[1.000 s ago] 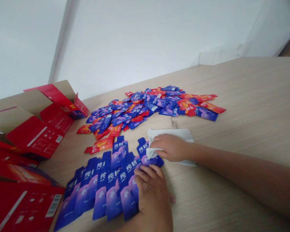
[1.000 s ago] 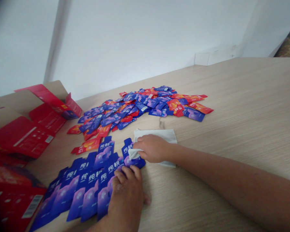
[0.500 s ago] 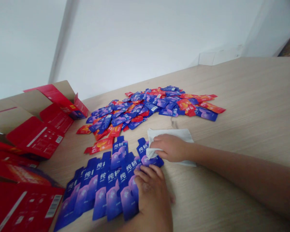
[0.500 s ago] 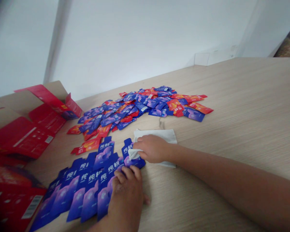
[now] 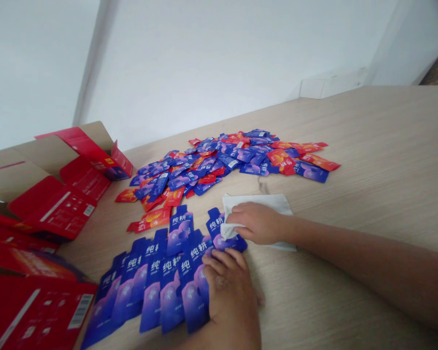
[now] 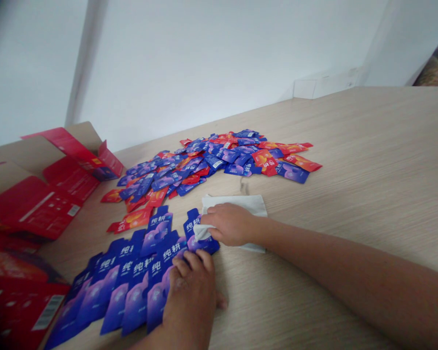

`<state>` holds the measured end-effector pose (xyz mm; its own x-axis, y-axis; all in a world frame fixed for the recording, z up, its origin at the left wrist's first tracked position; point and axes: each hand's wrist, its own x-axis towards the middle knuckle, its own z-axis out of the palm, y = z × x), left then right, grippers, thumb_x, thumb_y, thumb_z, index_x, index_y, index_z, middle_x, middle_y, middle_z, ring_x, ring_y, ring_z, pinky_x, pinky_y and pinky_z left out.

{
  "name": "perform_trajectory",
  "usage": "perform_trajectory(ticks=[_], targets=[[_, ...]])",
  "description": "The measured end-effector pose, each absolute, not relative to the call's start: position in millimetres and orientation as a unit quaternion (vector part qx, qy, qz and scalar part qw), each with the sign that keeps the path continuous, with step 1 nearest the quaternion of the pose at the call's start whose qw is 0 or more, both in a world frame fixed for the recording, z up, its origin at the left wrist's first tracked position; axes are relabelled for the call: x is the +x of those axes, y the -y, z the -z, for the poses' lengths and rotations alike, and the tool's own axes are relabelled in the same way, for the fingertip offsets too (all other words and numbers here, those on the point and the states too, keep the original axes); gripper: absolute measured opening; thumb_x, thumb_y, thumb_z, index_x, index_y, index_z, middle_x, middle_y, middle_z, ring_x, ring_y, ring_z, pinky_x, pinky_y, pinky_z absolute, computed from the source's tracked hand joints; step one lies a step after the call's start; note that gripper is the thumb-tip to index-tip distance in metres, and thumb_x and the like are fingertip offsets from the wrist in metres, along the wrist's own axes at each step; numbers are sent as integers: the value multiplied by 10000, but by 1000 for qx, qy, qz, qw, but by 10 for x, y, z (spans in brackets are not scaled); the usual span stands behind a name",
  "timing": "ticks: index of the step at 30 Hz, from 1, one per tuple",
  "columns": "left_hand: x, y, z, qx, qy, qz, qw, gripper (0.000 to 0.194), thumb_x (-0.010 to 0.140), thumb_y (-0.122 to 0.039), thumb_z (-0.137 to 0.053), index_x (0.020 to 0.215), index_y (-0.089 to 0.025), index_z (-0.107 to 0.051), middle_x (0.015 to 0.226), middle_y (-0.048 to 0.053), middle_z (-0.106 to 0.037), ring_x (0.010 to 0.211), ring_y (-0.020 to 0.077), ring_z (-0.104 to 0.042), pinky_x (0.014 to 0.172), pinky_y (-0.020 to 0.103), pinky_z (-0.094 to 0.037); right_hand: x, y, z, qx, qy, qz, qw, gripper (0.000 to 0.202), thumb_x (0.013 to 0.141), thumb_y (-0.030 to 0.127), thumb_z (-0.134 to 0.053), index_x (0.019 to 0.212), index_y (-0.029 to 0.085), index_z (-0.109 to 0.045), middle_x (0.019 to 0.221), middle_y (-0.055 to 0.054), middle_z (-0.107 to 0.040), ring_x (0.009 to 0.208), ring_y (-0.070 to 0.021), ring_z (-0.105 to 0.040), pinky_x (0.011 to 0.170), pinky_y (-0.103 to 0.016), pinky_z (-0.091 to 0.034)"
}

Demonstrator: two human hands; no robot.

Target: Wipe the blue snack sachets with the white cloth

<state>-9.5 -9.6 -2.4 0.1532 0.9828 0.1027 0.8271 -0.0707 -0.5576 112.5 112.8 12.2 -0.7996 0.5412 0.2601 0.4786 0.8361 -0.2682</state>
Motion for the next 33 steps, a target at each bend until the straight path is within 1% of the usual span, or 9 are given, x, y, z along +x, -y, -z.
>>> perform_trajectory(ticks=[2, 6, 11, 15, 22, 25, 27, 30, 33], targets=[[-116, 96, 3, -729, 617, -152, 256, 734, 589, -537, -694, 1134, -57, -589, 1078, 288, -638, 974, 425, -603, 756, 435, -473, 1124, -1129, -121, -269, 944, -97, 164, 157, 861, 239, -476, 936, 165, -592, 873, -70, -600, 803, -198, -535, 723, -311, -379], [-115, 92, -6, -714, 635, -158, 249, 734, 561, -500, -726, 1140, -71, -590, 1094, 283, -634, 997, 435, -590, 778, 450, -466, 1123, -1125, -127, -271, 944, -102, 161, 165, 860, 239, -478, 950, 164, -594, 881, -73, -603, 804, -196, -532, 725, -312, -377], [-97, 88, 23, -721, 626, -163, 249, 666, 623, -488, -675, 1142, -80, -587, 1090, 272, -640, 990, 428, -596, 769, 445, -465, 1121, -1120, -135, -276, 943, -104, 157, 173, 860, 238, -476, 952, 161, -601, 877, -76, -600, 801, -199, -529, 724, -313, -374], [-66, 86, 39, -694, 653, -172, 249, 704, 579, -479, -715, 1145, -80, -586, 1123, 283, -621, 1037, 440, -568, 824, 462, -452, 1119, -1121, -133, -280, 942, -104, 156, 184, 862, 245, -470, 953, 157, -603, 875, -81, -598, 789, -202, -530, 715, -313, -372], [-100, 96, -16, -713, 635, -170, 244, 807, 534, -565, -720, 1152, -66, -576, 1107, 280, -629, 1011, 433, -585, 791, 447, -474, 1124, -1124, -124, -276, 942, -96, 162, 168, 861, 243, -472, 950, 167, -593, 874, -72, -597, 786, -200, -530, 702, -308, -368], [-127, 97, -31, -726, 618, -164, 253, 743, 600, -569, -670, 1139, -64, -584, 1081, 276, -641, 985, 421, -601, 759, 433, -485, 1122, -1121, -127, -278, 942, -95, 160, 172, 861, 245, -475, 952, 162, -595, 877, -77, -599, 786, -199, -529, 704, -309, -368], [-129, 94, -26, -730, 614, -160, 254, 730, 614, -568, -660, 1131, -59, -588, 1071, 282, -643, 976, 421, -605, 754, 431, -488, 1119, -1119, -130, -277, 942, -98, 160, 174, 858, 243, -479, 956, 159, -596, 882, -79, -601, 793, -201, -530, 711, -311, -369], [-103, 88, 0, -724, 626, -156, 245, 757, 577, -565, -693, 1135, -64, -590, 1086, 284, -636, 996, 429, -594, 778, 439, -483, 1119, -1117, -133, -280, 942, -99, 157, 176, 856, 238, -480, 959, 161, -600, 882, -79, -601, 792, -201, -530, 708, -309, -367], [-72, 84, 22, -700, 653, -158, 241, 813, 494, -561, -745, 1136, -84, -598, 1111, 276, -630, 1026, 438, -575, 812, 453, -470, 1121, -1118, -131, -281, 942, -100, 154, 179, 855, 238, -480, 964, 163, -600, 882, -78, -599, 788, -201, -531, 705, -308, -367]])
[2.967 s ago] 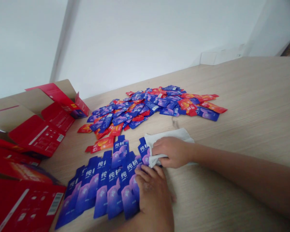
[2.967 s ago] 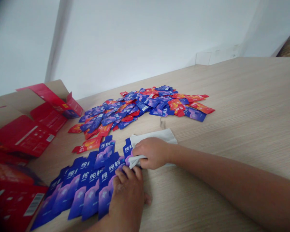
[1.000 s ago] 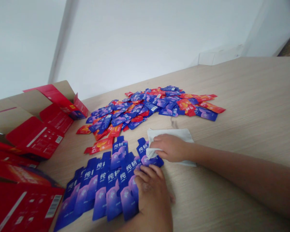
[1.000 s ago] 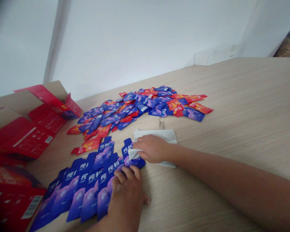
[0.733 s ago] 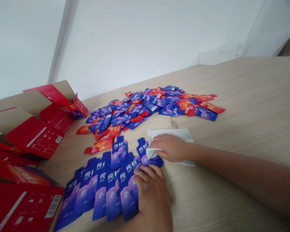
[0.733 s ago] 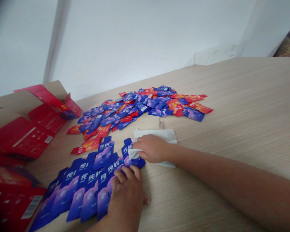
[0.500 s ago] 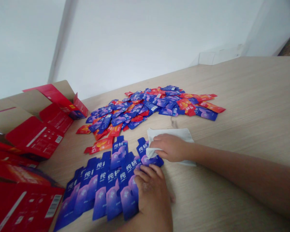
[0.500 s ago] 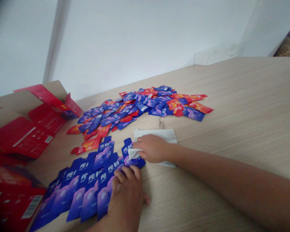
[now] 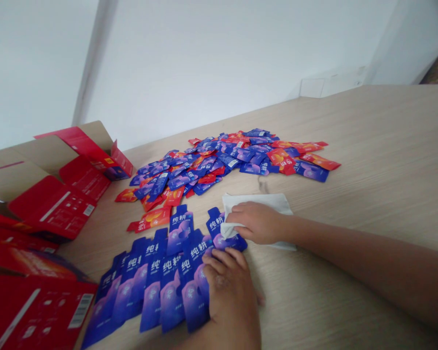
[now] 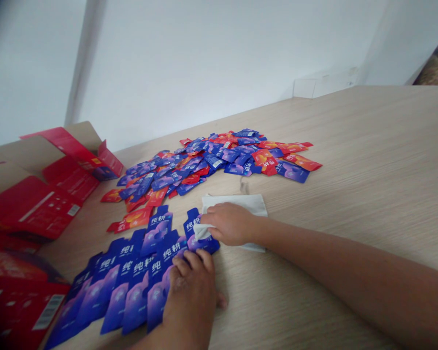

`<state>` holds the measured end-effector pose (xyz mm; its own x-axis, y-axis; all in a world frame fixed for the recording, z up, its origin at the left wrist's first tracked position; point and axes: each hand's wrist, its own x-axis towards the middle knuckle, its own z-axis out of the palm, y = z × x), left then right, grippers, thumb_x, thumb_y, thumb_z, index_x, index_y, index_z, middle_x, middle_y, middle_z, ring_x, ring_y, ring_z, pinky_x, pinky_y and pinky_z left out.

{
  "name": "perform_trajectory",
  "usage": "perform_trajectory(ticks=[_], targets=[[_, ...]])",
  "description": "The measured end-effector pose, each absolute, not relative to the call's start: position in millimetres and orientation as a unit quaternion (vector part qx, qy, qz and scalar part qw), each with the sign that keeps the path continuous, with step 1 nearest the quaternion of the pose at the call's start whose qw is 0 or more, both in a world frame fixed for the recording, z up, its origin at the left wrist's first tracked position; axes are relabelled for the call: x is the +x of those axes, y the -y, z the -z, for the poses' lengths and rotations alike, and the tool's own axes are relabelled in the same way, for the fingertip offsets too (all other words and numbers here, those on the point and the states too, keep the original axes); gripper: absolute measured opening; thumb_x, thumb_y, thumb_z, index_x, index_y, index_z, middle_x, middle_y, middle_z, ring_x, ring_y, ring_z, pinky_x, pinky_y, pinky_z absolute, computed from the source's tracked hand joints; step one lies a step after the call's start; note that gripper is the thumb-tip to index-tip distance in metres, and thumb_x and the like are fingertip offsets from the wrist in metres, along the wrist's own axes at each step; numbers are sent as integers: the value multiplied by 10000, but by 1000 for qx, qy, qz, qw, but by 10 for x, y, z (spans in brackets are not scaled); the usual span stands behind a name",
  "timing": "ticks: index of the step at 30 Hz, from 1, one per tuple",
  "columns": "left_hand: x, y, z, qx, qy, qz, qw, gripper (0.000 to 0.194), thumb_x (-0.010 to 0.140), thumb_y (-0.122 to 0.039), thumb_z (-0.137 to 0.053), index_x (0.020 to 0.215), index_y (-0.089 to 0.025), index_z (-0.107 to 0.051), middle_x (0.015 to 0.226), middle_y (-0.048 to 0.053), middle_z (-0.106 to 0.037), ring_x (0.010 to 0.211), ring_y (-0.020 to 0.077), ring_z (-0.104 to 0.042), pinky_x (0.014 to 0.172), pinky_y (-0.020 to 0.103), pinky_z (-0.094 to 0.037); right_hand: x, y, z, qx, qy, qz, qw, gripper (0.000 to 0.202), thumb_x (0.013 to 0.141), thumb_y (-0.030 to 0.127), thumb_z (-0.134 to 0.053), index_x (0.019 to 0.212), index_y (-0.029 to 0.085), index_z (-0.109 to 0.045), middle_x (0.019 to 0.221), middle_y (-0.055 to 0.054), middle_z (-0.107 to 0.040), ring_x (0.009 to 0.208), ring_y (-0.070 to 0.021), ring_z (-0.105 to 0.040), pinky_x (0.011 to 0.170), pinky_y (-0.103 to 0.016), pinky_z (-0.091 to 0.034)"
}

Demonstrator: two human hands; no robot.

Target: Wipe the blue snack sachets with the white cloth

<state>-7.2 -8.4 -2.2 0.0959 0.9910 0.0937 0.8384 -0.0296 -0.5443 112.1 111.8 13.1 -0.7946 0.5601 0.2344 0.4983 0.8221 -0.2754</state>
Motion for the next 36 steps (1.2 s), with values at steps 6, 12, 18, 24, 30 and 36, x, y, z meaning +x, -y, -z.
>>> perform_trajectory(ticks=[6, 12, 18, 24, 30, 36], targets=[[-104, 85, 6, -723, 627, -157, 245, 837, 520, -648, -676, 1139, -89, -594, 1087, 258, -646, 993, 416, -600, 770, 436, -483, 1123, -1122, -120, -279, 941, -96, 165, 174, 859, 243, -476, 964, 164, -591, 886, -74, -602, 791, -201, -531, 711, -311, -375], [-157, 98, 49, -721, 609, -157, 290, 724, 601, -597, -649, 1117, -90, -607, 1059, 256, -657, 963, 411, -614, 754, 442, -492, 1119, -1125, -127, -277, 942, -97, 160, 174, 857, 245, -480, 965, 166, -591, 885, -74, -607, 791, -200, -533, 714, -312, -383], [-170, 84, 86, -723, 605, -154, 296, 711, 602, -583, -645, 1109, -86, -609, 1052, 260, -658, 952, 415, -616, 742, 452, -494, 1119, -1117, -137, -278, 942, -100, 158, 182, 859, 241, -475, 970, 161, -596, 882, -79, -607, 796, -198, -528, 721, -314, -379], [-125, 98, 49, -710, 629, -146, 281, 703, 593, -554, -668, 1111, -82, -611, 1069, 268, -649, 976, 424, -603, 766, 459, -482, 1119, -1117, -135, -283, 942, -101, 153, 190, 857, 238, -481, 982, 158, -600, 895, -83, -605, 786, -195, -526, 709, -310, -369], [-83, 101, 2, -705, 643, -157, 254, 772, 521, -527, -741, 1136, -82, -598, 1100, 273, -636, 1012, 427, -586, 801, 454, -474, 1125, -1114, -138, -282, 942, -95, 157, 187, 862, 250, -472, 979, 167, -591, 895, -77, -606, 795, -201, -533, 713, -313, -376], [-89, 86, -6, -722, 624, -163, 251, 784, 554, -592, -685, 1151, -92, -588, 1099, 250, -645, 995, 410, -601, 771, 435, -484, 1122, -1117, -127, -279, 942, -95, 162, 183, 861, 250, -472, 971, 167, -592, 887, -76, -605, 789, -196, -527, 713, -311, -375]])
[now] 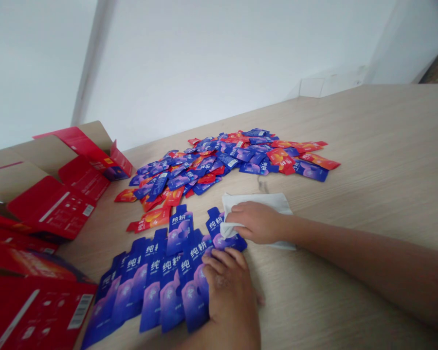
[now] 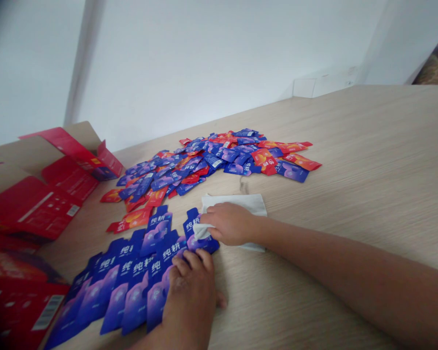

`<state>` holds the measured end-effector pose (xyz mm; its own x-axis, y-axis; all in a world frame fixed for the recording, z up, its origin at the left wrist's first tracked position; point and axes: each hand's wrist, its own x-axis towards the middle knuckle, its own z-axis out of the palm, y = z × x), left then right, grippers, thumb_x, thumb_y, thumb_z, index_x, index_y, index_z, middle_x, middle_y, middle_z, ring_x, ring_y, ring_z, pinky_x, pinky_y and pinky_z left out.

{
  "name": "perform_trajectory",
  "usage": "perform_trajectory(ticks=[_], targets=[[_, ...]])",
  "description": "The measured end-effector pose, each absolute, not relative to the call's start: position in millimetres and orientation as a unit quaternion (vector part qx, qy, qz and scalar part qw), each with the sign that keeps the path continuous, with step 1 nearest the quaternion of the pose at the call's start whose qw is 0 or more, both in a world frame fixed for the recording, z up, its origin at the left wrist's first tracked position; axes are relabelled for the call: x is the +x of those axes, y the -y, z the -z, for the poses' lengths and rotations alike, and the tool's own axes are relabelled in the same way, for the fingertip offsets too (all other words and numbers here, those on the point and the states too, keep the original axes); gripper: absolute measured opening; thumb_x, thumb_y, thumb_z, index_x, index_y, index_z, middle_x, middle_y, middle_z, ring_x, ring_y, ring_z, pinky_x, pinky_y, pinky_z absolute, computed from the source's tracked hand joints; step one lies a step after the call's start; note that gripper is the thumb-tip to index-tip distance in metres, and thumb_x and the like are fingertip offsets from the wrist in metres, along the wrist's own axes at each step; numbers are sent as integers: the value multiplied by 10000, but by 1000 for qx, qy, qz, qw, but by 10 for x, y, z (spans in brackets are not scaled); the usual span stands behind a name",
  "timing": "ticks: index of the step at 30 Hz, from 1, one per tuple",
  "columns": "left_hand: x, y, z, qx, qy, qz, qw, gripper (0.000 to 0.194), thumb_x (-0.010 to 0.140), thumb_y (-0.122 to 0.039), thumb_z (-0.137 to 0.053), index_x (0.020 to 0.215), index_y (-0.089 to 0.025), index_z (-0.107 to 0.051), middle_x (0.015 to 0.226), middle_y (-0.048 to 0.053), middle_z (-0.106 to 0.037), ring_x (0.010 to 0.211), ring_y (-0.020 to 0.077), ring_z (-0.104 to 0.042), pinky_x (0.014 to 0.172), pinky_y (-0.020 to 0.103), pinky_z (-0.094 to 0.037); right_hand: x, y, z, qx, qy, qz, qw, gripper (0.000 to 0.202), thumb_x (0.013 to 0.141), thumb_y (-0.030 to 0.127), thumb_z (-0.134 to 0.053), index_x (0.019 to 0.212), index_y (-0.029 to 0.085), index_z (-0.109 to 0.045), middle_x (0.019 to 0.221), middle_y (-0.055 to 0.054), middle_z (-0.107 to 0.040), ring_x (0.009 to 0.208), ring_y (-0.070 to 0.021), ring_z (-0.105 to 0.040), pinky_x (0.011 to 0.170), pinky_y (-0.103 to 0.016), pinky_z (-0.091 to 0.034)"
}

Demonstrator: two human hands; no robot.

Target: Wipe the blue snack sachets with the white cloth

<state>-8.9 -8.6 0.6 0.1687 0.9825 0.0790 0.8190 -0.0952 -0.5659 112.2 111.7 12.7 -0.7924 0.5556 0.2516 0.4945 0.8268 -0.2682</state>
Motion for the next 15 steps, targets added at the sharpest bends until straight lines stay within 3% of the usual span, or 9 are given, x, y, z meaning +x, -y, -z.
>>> perform_trajectory(ticks=[9, 15], targets=[[-56, 93, 23, -695, 656, -155, 251, 652, 581, -460, -720, 1114, -98, -618, 1108, 257, -639, 1025, 426, -580, 808, 451, -470, 1153, -1123, -187, -196, 961, -128, 145, 172, 760, 186, -516, 893, 176, -625, 826, -43, -620, 760, -182, -532, 692, -286, -371], [-73, 100, -1, -703, 641, -166, 260, 635, 628, -471, -677, 1141, -105, -599, 1106, 238, -646, 1006, 402, -596, 791, 439, -474, 1133, -1146, -167, -279, 942, -107, 153, 167, 834, 218, -488, 905, 159, -628, 856, -73, -613, 783, -196, -543, 707, -301, -372]])
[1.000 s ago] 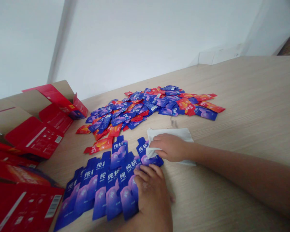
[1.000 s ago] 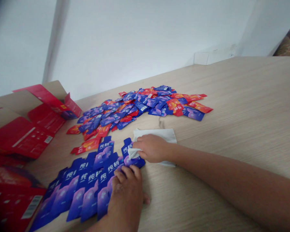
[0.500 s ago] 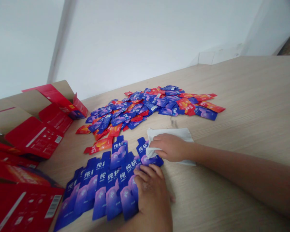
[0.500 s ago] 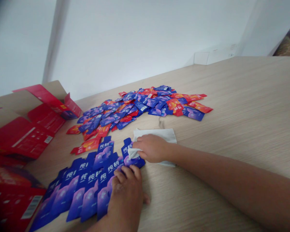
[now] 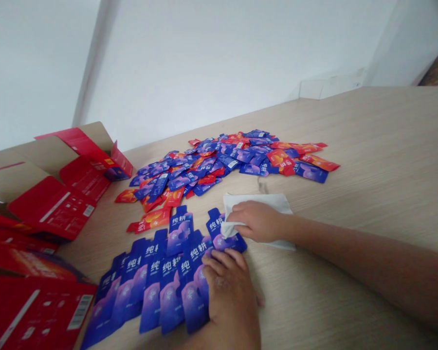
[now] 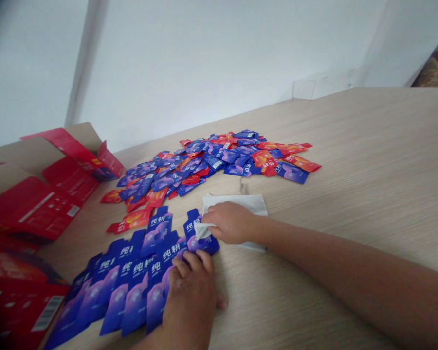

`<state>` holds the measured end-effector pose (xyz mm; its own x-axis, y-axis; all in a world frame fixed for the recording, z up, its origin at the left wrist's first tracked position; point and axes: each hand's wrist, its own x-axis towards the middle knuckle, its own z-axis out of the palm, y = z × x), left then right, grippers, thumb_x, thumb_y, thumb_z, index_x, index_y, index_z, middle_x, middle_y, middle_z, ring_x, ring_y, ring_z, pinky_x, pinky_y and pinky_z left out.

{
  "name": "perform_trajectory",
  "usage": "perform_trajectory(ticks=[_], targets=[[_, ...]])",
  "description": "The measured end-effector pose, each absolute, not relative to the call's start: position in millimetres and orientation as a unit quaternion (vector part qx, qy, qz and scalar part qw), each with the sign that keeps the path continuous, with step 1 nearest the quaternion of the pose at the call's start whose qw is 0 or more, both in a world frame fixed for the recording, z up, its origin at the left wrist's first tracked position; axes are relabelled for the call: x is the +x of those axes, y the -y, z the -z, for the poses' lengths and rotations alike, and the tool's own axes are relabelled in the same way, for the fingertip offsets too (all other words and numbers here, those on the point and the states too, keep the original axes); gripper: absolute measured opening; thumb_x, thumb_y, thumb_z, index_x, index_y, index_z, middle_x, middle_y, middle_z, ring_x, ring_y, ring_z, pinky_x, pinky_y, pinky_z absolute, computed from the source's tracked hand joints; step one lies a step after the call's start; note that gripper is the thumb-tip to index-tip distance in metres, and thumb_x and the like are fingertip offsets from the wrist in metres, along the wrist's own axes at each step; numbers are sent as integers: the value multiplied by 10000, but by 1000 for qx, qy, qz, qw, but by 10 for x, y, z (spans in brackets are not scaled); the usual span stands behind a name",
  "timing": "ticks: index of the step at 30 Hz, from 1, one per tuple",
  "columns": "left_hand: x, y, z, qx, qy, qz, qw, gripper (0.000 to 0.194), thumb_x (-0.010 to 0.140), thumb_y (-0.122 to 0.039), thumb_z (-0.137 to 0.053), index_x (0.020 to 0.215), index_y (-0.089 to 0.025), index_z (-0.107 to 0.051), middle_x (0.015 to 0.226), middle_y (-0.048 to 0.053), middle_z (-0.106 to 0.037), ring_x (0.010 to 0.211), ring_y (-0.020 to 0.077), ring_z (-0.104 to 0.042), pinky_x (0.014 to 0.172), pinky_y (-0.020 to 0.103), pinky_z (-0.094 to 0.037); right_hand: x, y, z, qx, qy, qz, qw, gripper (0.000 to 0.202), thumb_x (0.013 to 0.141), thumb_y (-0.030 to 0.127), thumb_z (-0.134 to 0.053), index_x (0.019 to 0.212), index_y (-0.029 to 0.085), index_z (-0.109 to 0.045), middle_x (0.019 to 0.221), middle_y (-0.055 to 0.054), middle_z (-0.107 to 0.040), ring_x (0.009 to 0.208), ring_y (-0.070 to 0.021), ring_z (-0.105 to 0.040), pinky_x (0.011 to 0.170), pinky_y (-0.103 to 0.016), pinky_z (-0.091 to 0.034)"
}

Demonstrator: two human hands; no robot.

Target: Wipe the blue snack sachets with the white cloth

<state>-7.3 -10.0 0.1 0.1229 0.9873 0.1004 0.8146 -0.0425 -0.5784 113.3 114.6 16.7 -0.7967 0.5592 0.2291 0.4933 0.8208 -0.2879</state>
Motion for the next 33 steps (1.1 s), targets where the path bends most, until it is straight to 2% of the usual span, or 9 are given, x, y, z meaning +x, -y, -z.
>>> perform_trajectory(ticks=[3, 7, 11, 16, 19, 24, 26, 31, 33], targets=[[-86, 100, 1, -696, 646, -165, 266, 652, 611, -459, -696, 1139, -91, -599, 1106, 253, -641, 1013, 419, -588, 797, 446, -473, 1133, -1158, -157, -313, 932, -99, 156, 185, 852, 239, -484, 941, 159, -625, 864, -78, -605, 789, -202, -545, 708, -307, -375], [-120, 97, -1, -727, 613, -150, 273, 588, 674, -469, -630, 1112, -76, -610, 1052, 266, -656, 951, 407, -617, 740, 421, -490, 1156, -1166, -166, -276, 943, -106, 155, 177, 849, 251, -482, 892, 155, -624, 851, -74, -609, 786, -200, -547, 715, -308, -384], [-99, 99, 13, -709, 637, -149, 263, 692, 583, -520, -697, 1116, -86, -614, 1079, 267, -646, 991, 424, -596, 787, 443, -478, 1181, -1169, -186, -205, 958, -129, 152, 135, 797, 206, -503, 845, 160, -621, 831, -55, -622, 767, -187, -546, 698, -289, -388], [-50, 96, 43, -694, 651, -158, 265, 642, 582, -447, -719, 1119, -111, -620, 1101, 244, -645, 1015, 420, -584, 807, 452, -465, 1190, -1162, -208, -162, 964, -156, 138, 97, 735, 172, -531, 794, 174, -607, 799, -29, -628, 756, -171, -543, 684, -270, -385], [-53, 91, 39, -696, 655, -150, 254, 677, 561, -462, -733, 1118, -94, -619, 1103, 262, -638, 1022, 434, -576, 811, 462, -462, 1178, -1158, -204, -183, 964, -137, 135, 108, 759, 188, -525, 818, 169, -614, 810, -46, -629, 777, -188, -548, 698, -287, -384], [-112, 94, -4, -721, 632, -138, 249, 822, 489, -598, -725, 1112, -74, -613, 1073, 286, -641, 979, 436, -596, 778, 447, -478, 1144, -1158, -168, -265, 947, -90, 160, 168, 855, 219, -481, 921, 154, -621, 893, -83, -616, 797, -195, -546, 716, -305, -379], [-127, 98, -15, -731, 620, -136, 251, 814, 521, -618, -694, 1115, -68, -608, 1065, 285, -644, 964, 427, -605, 758, 437, -482, 1141, -1158, -164, -277, 944, -85, 159, 163, 858, 222, -484, 916, 156, -621, 888, -80, -610, 793, -195, -544, 711, -305, -378], [-83, 97, 22, -702, 647, -163, 248, 794, 510, -552, -731, 1145, -95, -595, 1118, 258, -634, 1027, 432, -575, 816, 467, -457, 1167, -1157, -190, -227, 955, -105, 159, 141, 834, 225, -497, 859, 160, -619, 838, -58, -606, 783, -186, -539, 718, -300, -384], [-60, 92, 46, -688, 658, -168, 257, 678, 580, -472, -714, 1141, -108, -602, 1129, 242, -635, 1041, 422, -571, 830, 473, -452, 1177, -1158, -196, -202, 960, -117, 157, 113, 795, 200, -521, 844, 165, -616, 824, -46, -610, 774, -182, -539, 707, -290, -385]])
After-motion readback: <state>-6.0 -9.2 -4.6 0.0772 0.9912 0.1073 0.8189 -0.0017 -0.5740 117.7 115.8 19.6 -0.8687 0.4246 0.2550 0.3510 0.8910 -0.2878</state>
